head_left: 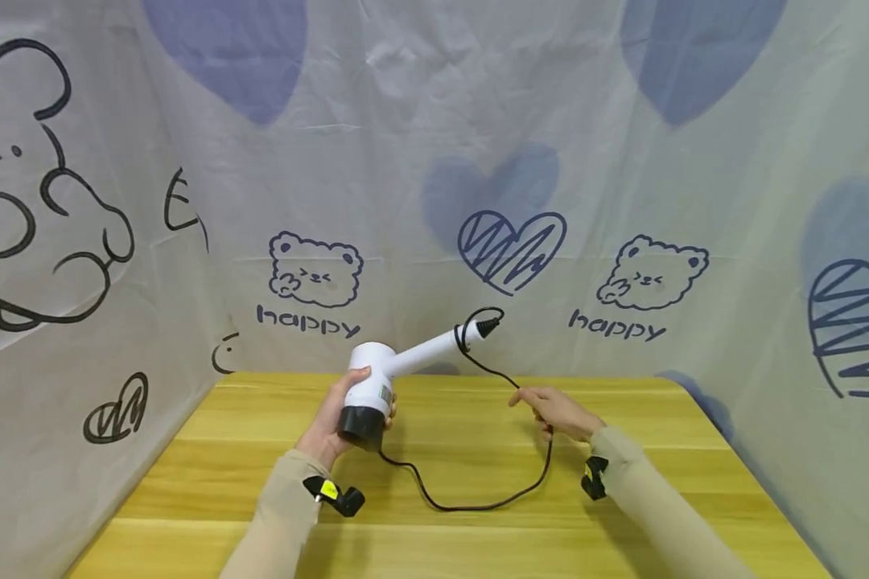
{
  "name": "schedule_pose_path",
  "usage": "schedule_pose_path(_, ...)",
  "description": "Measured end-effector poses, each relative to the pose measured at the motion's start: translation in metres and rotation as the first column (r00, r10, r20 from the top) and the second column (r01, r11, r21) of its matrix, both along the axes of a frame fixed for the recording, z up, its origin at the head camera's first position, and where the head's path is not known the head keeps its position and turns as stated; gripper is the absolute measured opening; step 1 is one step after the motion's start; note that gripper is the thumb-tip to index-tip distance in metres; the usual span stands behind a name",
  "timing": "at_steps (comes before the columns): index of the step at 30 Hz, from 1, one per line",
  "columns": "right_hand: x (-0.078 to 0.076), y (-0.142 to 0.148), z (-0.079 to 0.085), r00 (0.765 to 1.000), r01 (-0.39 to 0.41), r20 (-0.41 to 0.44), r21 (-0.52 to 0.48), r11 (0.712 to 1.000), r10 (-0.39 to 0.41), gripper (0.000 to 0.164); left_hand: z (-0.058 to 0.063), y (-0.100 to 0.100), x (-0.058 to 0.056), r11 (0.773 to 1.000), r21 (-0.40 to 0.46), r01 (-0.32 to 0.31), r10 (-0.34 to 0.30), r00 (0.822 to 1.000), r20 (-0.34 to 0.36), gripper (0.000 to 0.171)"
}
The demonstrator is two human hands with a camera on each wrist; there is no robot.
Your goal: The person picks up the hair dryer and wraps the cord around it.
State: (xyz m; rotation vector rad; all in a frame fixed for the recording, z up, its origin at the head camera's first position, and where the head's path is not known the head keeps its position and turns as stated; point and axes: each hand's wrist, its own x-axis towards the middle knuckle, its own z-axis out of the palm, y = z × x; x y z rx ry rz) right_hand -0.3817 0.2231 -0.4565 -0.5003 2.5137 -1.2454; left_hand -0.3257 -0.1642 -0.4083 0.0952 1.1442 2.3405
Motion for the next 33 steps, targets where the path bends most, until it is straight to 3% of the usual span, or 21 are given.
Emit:
schedule_pose_path(2,-0.001,0.000,0.004,0.995,0.055,0.087,-0.054,0.997,-0.050,0.044,-0.003,0.001,-0.001,1.000,-0.022,0.019,-0.019,1.000,-0.003,0.046)
schedule_pose_path(3,-0.003,-0.001,0.006,0.993,0.077,0.091,-0.048,0.996,-0.072,0.042,-0.005,0.002,-0.001,0.999,-0.034,0.027,-0.027,1.000,-0.002,0.047)
schedule_pose_path(6,-0.009,-0.008,0.014,0.989,0.149,-0.029,0.082,0.985,-0.147,0.039,-0.010,0.000,-0.003,0.996,-0.078,0.044,-0.045,0.999,-0.013,0.051)
schedule_pose_path(9,-0.016,-0.014,0.024,0.963,0.250,-0.157,0.221,0.943,-0.219,0.038,-0.016,0.000,-0.004,0.987,-0.149,0.055,-0.059,0.998,-0.020,0.052)
schedule_pose_path(13,-0.022,-0.017,0.043,0.911,0.372,-0.303,0.302,0.878,-0.282,0.036,-0.022,-0.001,-0.005,0.966,-0.253,0.048,-0.058,0.998,-0.033,0.056)
schedule_pose_path(18,-0.025,-0.019,0.068,0.835,0.450,-0.472,0.293,0.844,-0.282,0.038,-0.027,-0.001,-0.007,0.941,-0.339,0.006,-0.030,0.997,-0.067,0.062)
schedule_pose_path(21,-0.026,-0.020,0.077,0.797,0.472,-0.543,0.291,0.832,-0.262,0.037,-0.030,0.001,-0.008,0.923,-0.385,-0.010,-0.020,0.997,-0.074,0.064)
schedule_pose_path(25,-0.026,-0.021,0.084,0.759,0.479,-0.609,0.282,0.831,-0.230,0.037,-0.033,0.004,-0.009,0.879,-0.471,-0.068,0.027,0.995,-0.094,0.065)
schedule_pose_path(29,-0.027,-0.020,0.089,0.693,0.498,-0.687,0.238,0.834,-0.218,0.036,-0.034,0.009,-0.009,0.830,-0.535,-0.157,0.086,0.984,-0.156,0.067)
schedule_pose_path(33,-0.026,-0.020,0.094,0.630,0.517,-0.749,0.207,0.831,-0.205,0.036,-0.033,0.015,-0.007,0.803,-0.550,-0.230,0.120,0.966,-0.229,0.068)
